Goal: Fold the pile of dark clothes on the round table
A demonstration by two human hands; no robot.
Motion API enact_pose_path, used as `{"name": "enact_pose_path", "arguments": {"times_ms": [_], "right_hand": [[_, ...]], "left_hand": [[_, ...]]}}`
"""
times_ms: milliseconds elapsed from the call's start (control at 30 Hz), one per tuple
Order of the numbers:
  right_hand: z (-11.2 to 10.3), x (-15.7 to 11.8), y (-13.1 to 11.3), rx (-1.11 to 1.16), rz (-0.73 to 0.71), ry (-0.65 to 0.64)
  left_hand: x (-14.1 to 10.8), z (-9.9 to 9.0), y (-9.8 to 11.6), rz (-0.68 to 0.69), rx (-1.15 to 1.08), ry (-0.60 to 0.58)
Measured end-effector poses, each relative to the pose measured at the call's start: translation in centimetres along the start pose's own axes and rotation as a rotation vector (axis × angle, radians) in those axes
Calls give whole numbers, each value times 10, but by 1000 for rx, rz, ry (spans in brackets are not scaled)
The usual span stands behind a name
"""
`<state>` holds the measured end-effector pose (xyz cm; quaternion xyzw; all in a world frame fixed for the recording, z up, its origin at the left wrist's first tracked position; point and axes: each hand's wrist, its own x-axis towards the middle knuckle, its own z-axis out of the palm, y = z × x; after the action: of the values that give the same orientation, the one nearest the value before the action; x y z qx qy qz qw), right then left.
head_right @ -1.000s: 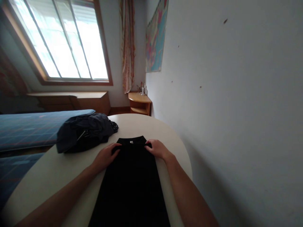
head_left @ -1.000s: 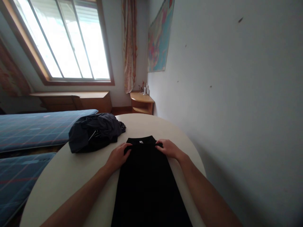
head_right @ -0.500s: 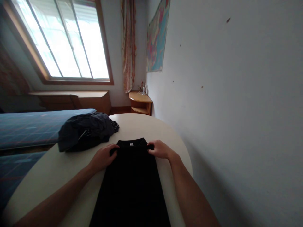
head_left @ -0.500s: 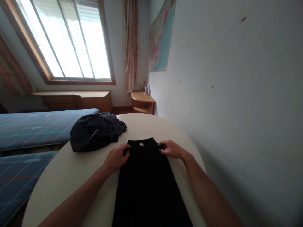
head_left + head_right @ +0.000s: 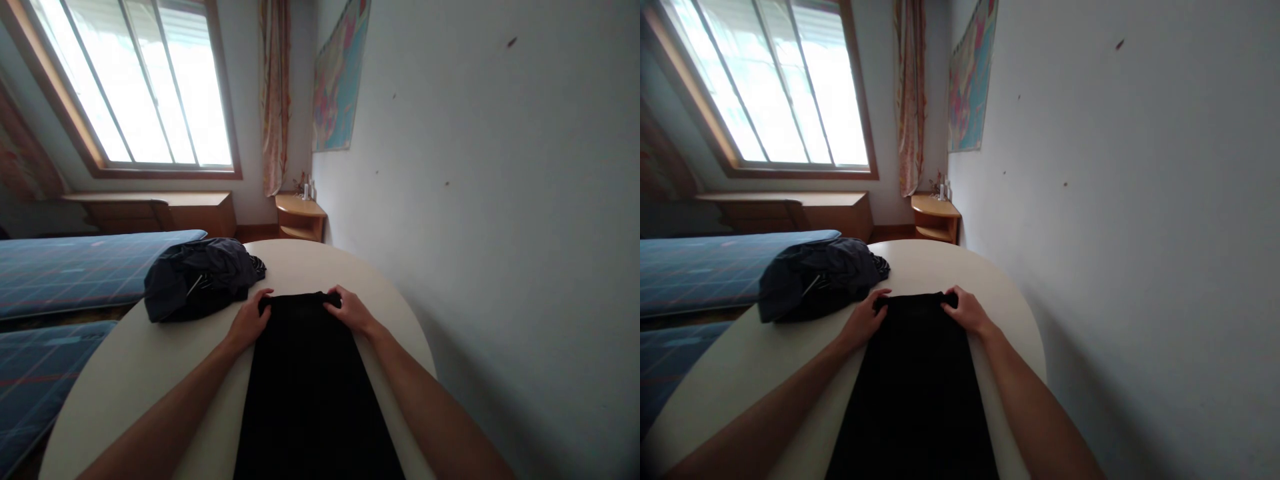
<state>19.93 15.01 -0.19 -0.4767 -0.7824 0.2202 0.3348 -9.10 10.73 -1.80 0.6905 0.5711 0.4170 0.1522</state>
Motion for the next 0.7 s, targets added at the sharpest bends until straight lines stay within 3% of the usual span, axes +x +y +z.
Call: {"name": "enact_pose_path", "arguments": {"times_ms": [200,467,700], "right_hand": [[3,2,-8,139,-107,-44],[3,-2,-23,-59,-394,-149],[-7,-7,-32,-30,-382,-45]], "left_hand": [[-1,-4,6,59,-41,16],[-7,-3,20,139,145,-60],[-14,-7,32,226,146,-45]]}}
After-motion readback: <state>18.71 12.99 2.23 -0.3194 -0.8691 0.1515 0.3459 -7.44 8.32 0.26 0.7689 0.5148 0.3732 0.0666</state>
